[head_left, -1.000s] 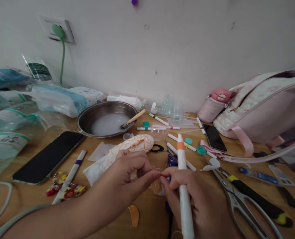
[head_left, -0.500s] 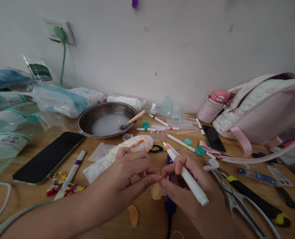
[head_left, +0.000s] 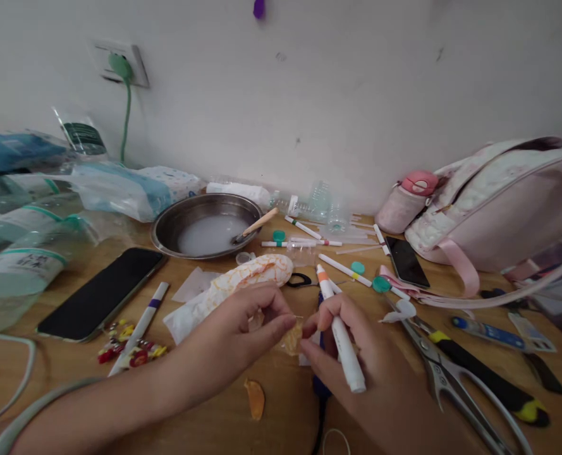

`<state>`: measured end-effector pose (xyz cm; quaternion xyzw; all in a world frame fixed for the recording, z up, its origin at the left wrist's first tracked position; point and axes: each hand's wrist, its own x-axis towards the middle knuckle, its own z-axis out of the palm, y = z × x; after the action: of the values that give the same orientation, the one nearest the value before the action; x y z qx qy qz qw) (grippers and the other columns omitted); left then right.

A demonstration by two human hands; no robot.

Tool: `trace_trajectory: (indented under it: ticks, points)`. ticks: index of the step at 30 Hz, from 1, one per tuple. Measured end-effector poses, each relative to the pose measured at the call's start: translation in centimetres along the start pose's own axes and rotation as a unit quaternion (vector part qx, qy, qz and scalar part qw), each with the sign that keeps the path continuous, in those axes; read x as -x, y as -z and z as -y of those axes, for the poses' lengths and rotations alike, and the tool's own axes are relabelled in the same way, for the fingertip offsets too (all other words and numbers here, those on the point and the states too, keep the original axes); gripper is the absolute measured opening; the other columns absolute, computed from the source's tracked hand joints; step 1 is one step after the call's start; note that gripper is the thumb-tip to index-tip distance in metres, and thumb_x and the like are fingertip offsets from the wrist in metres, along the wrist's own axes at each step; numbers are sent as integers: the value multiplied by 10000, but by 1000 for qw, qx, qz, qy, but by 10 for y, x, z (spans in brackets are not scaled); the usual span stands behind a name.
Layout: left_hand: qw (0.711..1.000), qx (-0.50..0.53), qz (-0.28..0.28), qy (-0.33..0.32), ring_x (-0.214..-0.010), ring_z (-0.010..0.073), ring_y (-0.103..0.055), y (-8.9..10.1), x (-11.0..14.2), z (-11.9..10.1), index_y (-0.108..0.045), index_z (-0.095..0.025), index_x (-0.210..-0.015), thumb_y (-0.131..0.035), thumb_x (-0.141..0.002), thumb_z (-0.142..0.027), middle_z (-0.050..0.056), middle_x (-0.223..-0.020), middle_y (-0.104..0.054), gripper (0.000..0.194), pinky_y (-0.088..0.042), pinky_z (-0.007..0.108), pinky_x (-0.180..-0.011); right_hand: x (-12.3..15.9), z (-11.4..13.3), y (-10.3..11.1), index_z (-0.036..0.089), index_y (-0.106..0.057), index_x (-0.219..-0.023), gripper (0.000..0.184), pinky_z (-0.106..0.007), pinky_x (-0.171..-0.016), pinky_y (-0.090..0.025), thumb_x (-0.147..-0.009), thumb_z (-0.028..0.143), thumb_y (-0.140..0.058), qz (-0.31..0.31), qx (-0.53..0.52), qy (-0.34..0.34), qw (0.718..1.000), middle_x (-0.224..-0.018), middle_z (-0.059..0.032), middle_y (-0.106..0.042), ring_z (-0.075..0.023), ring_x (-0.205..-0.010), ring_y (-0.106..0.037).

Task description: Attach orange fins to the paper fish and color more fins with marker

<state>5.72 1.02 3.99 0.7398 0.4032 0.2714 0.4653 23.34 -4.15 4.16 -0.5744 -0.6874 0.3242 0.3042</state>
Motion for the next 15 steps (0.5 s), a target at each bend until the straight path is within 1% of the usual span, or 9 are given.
trace_trajectory:
  ticks: [2, 4, 5, 7, 9, 11, 12, 13, 15]
  points:
    - [999, 48, -19, 7, -655, 143, -488, -6, 4, 2, -531, -201, -683, -478, -861, -352, -32, -679, -526, 240, -384, 235, -608, 2, 2, 1, 266, -426, -803, 128, -204, -470, -372, -794, 214, -543, -10, 25, 5, 1000, -619, 83, -546, -113, -501, -518]
    - [997, 66, -29, 16, -679, 148, -504, -10, 11, 6, -531, -203, -718, -462, -867, -364, -28, -703, -533, 230, -402, 240, -627, 6, 4, 1, 260, -433, -783, 125, -191, -460, -349, -786, 196, -540, -30, 49, 18, 998, -581, 92, -507, -105, -487, -509]
    - [998, 53, -28, 17, -689, 151, -507, -12, 15, 9, -525, -203, -719, -454, -866, -366, -25, -710, -533, 230, -406, 246, -637, 9, 4, 0, 259, -438, -785, 122, -187, -456, -342, -785, 193, -540, -37, 60, 23, 997, -578, 93, -507, -102, -482, -511]
    - [1000, -7, -7, 19, -690, 159, -509, -15, 22, 17, -501, -202, -685, -439, -858, -360, -19, -699, -528, 243, -407, 262, -651, 15, 1, -4, 260, -454, -796, 112, -182, -449, -334, -786, 193, -544, -35, 86, 32, 995, -580, 92, -526, -99, -474, -522]
    - [996, -80, 34, 23, -688, 168, -518, -17, 29, 25, -503, -198, -670, -425, -851, -340, -12, -686, -544, 242, -404, 279, -664, 22, -4, -11, 260, -474, -800, 102, -179, -438, -326, -788, 176, -530, -16, 116, 44, 992, -570, 90, -545, -96, -456, -527]
    - [987, -137, 75, 30, -695, 170, -538, -19, 35, 32, -546, -193, -710, -437, -846, -294, -9, -706, -586, 202, -402, 291, -691, 27, -11, -17, 259, -505, -809, 112, -176, -415, -321, -789, 149, -504, 1, 127, 65, 990, -564, 85, -583, -92, -431, -541]
    - [984, -152, 93, 31, -706, 170, -552, -21, 37, 35, -566, -191, -720, -437, -849, -265, -6, -723, -609, 197, -401, 287, -691, 29, -14, -19, 261, -525, -834, 123, -172, -414, -339, -806, 148, -484, -3, 118, 78, 990, -583, 77, -617, -94, -440, -568]
    - [981, -161, 107, 25, -716, 168, -566, -22, 38, 37, -581, -191, -723, -447, -844, -232, -6, -740, -629, 185, -399, 280, -693, 30, -17, -20, 265, -540, -883, 156, -163, -436, -384, -827, 144, -460, -9, 100, 94, 990, -645, 65, -670, -100, -495, -624]
    - [978, -186, 97, -10, -715, 154, -586, -25, 40, 40, -603, -196, -708, -481, -820, -166, -22, -753, -655, 168, -394, 260, -688, 31, -22, -20, 276, -536, -1059, 245, -151, -542, -478, -881, 160, -414, -35, 61, 145, 987, -788, 44, -736, -105, -636, -701]
